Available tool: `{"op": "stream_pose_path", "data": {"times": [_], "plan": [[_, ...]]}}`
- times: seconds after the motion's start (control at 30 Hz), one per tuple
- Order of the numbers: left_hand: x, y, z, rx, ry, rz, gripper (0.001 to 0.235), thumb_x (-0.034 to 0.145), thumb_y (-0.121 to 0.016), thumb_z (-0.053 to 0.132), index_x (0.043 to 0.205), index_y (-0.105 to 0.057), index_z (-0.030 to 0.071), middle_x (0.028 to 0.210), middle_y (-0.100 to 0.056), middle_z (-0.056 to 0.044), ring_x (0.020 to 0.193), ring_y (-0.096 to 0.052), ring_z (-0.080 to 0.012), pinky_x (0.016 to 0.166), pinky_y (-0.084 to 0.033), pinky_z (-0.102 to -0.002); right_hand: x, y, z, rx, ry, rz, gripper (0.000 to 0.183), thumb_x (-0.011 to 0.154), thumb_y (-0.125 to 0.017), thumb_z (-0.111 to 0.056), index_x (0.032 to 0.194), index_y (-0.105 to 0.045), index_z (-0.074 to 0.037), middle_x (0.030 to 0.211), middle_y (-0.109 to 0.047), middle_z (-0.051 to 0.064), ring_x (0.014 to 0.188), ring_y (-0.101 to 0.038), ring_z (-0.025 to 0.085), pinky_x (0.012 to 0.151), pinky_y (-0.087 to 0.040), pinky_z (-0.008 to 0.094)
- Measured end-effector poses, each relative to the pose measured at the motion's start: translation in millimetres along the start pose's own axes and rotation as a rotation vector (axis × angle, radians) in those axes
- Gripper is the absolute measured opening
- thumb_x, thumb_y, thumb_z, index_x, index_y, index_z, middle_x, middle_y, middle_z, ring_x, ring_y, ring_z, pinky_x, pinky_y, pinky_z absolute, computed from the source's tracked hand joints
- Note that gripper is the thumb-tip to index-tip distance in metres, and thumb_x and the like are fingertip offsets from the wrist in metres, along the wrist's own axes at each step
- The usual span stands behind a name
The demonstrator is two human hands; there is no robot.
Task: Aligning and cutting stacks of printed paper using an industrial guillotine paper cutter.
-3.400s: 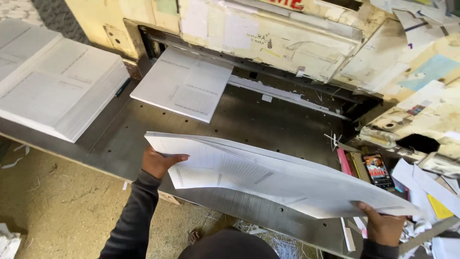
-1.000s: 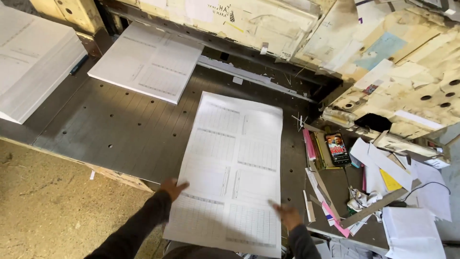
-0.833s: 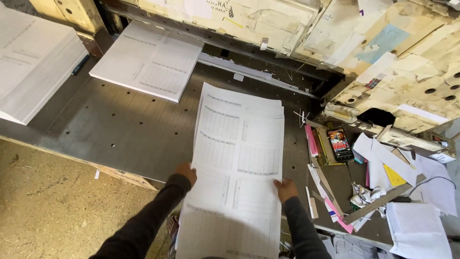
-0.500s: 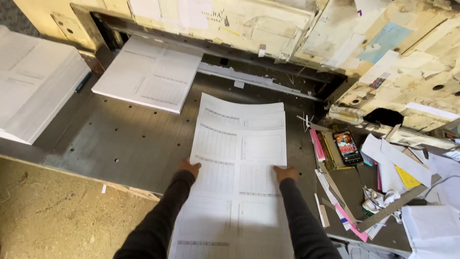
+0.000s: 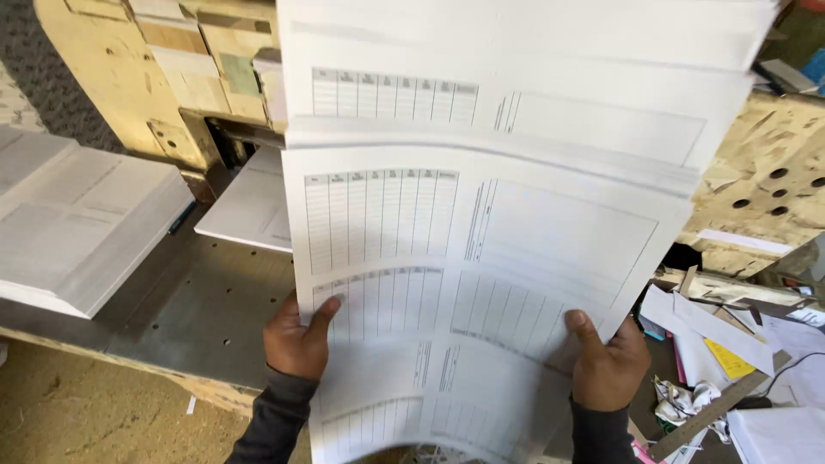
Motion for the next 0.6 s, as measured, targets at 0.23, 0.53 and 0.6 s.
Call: {"op": "stream_pose_path", "data": {"times": [0.23, 0.53, 0.6], "plan": [[27.6, -8.7, 48.6, -0.199, -0.156, 0.144, 0.040, 0.088, -0.079, 0.019, 0.126, -0.074, 0.011, 0.120, -0.078, -0.009, 0.112, -0.076, -0.0242, 0.088, -0.064, -0.037, 26.0, -18.7, -15.1, 0.269, 0.180, 0.176, 0.025, 0.093, -0.080, -0.012, 0.114, -0.073, -0.001, 0.111, -0.074, 0.011, 0.105, -0.068, 0.020, 0.090, -0.057, 0.033], [90.5, -30.3, 2.3, -0.179, 0.126, 0.082, 0.064, 0.058, -0.100, 0.027, 0.113, -0.077, 0.004, 0.080, -0.079, -0.005, 0.052, -0.051, -0.0104, 0.050, -0.052, -0.033, 62.2, -45.6, 40.3, 0.129, 0.048, 0.038, 0.054, 0.066, -0.093, -0.013, 0.114, -0.070, -0.002, 0.111, -0.076, 0.013, 0.101, -0.070, 0.021, 0.080, -0.058, 0.035], [81.9, -23.4, 40.9, -0.248, 0.165, 0.063, 0.057, 0.060, -0.098, 0.022, 0.111, -0.079, 0.004, 0.094, -0.081, -0.007, 0.071, -0.065, -0.0158, 0.060, -0.058, -0.034, 60.3, -48.4, 26.2, 0.190, 0.069, 0.068, 0.053, 0.067, -0.093, -0.012, 0.113, -0.070, -0.001, 0.113, -0.076, 0.014, 0.104, -0.070, 0.023, 0.083, -0.059, 0.036]]}}
Point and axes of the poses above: each hand's wrist, its own x-axis towards the middle knuckle, its own y-axis out of the back of the hand, z = x × y, the point moved 2 cm from there along x, towards the middle knuckle
